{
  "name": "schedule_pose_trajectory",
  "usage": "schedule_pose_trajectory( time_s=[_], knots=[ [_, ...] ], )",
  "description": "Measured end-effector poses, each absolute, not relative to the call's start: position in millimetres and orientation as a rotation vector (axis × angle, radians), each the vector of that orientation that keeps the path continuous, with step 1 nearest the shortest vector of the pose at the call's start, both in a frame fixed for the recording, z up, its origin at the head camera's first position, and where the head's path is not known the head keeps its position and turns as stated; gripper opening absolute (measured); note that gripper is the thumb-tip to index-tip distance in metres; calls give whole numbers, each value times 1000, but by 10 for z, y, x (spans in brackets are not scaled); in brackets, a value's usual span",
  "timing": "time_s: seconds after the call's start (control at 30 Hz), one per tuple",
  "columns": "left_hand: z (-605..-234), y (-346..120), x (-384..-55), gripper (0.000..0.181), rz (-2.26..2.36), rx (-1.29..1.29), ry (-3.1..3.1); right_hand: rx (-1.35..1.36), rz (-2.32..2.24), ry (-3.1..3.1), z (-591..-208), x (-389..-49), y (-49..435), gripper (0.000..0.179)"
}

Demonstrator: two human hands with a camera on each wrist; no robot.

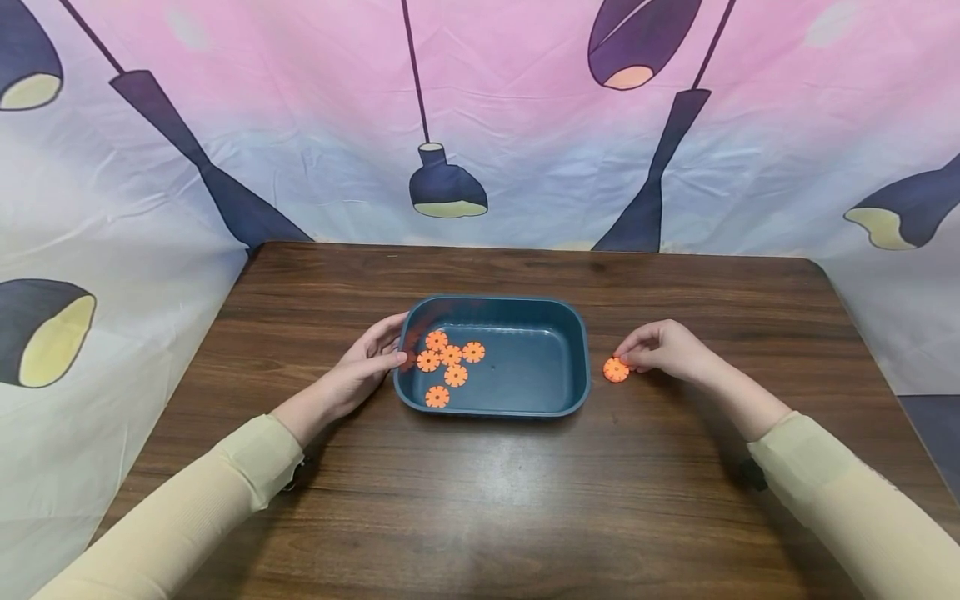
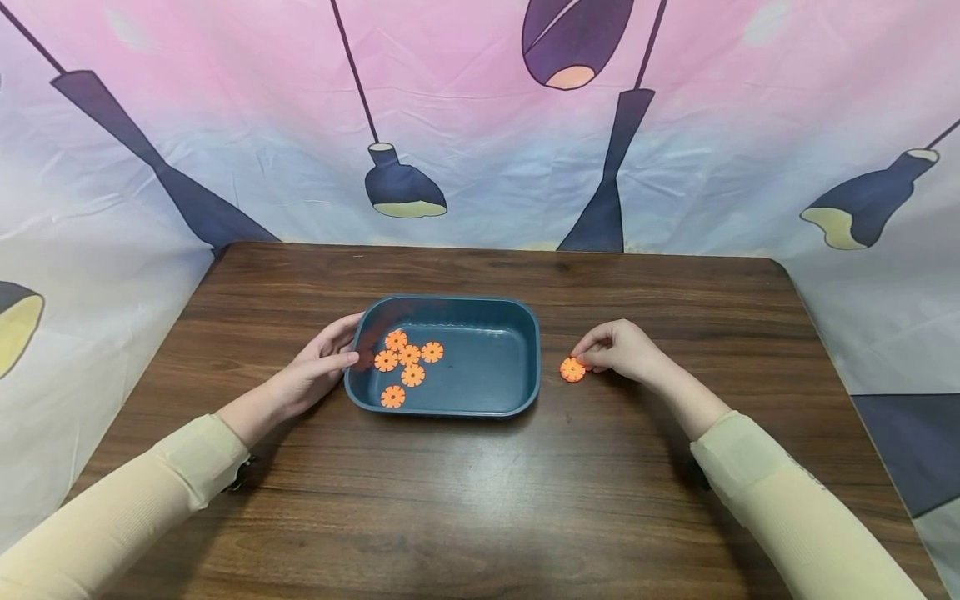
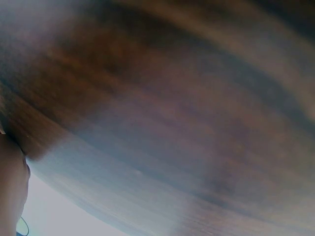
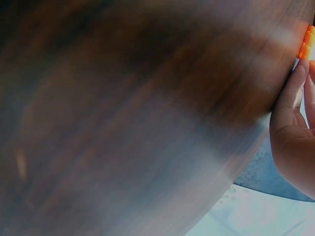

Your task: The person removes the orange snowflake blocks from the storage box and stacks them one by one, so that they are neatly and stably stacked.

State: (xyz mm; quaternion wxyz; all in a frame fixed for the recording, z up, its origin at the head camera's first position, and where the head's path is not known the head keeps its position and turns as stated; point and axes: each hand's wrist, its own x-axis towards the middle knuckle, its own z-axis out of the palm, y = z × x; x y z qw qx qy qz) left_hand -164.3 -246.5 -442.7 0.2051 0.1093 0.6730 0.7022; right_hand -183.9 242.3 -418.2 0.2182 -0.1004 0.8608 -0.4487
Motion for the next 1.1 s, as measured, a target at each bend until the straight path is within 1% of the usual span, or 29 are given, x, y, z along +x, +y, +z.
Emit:
schedule_pose_trajectory(
  time_s=[0.33, 0.63, 0.9, 1.1],
  knots=[
    [-4419, -2449, -1632, 64, 1953, 265, 1879, -273, -1207, 2409, -4152, -1833, 2435, 23],
    [-4393, -2448, -1627, 64, 1962, 259, 1880, -346, -1178, 2518, -3921, -1885, 2387, 26],
    [-4389, -2446, -1627, 64, 1955, 254, 1888, -413, -1188, 2544, -3717, -1963, 2149, 23],
    [-4387, -2443, -1622, 64, 1956, 257, 1886, -492, -1235, 2514, -3632, -1979, 1889, 18]
  ],
)
